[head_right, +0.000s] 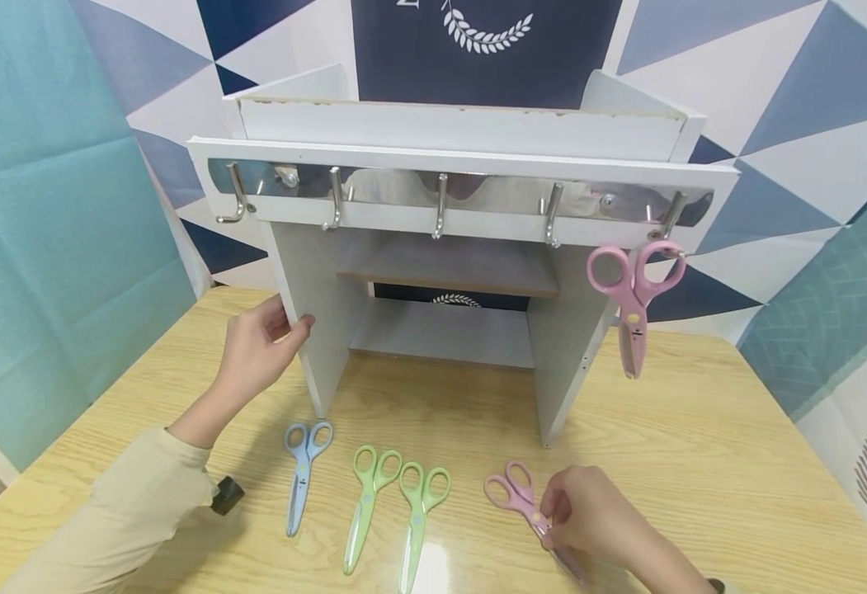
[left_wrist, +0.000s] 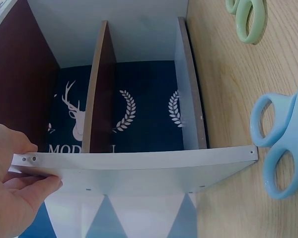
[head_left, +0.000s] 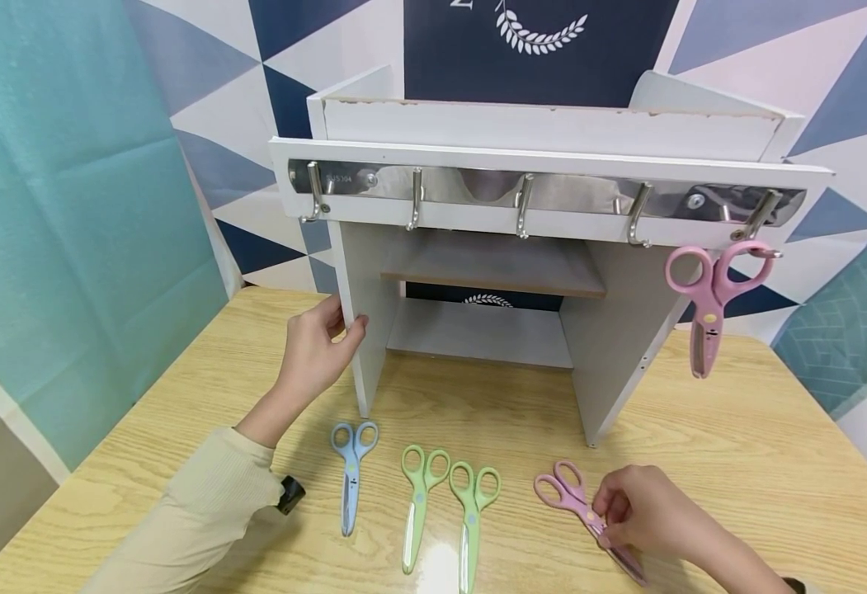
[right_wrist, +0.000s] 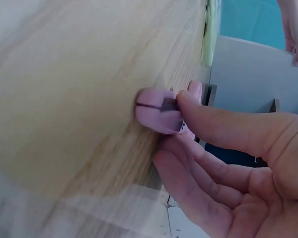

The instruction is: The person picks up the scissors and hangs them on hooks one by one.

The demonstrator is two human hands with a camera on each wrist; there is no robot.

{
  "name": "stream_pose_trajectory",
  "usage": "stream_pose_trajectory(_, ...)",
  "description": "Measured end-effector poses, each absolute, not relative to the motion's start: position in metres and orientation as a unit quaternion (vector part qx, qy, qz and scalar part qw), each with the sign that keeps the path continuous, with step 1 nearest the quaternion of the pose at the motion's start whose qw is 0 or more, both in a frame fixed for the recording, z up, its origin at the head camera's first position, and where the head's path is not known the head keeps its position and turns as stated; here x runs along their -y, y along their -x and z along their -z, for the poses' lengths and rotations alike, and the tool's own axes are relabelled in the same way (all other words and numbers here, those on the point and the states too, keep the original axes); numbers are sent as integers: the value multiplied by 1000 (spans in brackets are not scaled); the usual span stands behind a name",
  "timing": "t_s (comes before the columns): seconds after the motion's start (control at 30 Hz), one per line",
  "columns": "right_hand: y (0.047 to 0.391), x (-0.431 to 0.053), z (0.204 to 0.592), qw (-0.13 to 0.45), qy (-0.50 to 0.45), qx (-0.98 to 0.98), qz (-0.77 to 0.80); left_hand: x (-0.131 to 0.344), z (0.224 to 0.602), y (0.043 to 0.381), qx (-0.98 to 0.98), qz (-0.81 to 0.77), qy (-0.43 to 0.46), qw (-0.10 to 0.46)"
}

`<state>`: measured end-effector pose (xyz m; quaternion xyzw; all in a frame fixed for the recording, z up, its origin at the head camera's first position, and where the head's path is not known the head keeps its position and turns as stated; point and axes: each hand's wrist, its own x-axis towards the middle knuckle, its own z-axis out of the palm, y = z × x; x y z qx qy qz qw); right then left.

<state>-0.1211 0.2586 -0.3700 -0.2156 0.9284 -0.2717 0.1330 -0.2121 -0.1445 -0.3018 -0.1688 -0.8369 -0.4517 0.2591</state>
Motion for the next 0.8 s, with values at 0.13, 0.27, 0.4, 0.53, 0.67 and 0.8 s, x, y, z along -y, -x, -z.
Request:
stream_pose_trajectory(0.13, 124, -257, 370, 120, 216, -933, 261, 144, 302, 212, 837, 451, 169, 260)
stream_pose_trajectory(0.27, 129, -257, 370, 109, 213, -938, 250, 144, 302, 213, 838, 449, 168, 260)
stream_pose_trajectory(0.4, 132, -257, 371, 98, 210, -941, 247, 144, 303, 213, 839, 447, 167, 261)
stream_pose_trajectory(0.53, 133, -256, 372, 86, 207, -942, 249, 145, 303, 213, 839, 447, 167, 262)
stream_pose_trajectory(0.67, 132, -256, 372, 71, 208, -944, 245, 145, 303, 213, 837, 449, 169, 263)
stream_pose_trajectory(0.8, 132, -256, 372, 69, 200, -950, 229, 145, 302, 212, 837, 447, 170, 265)
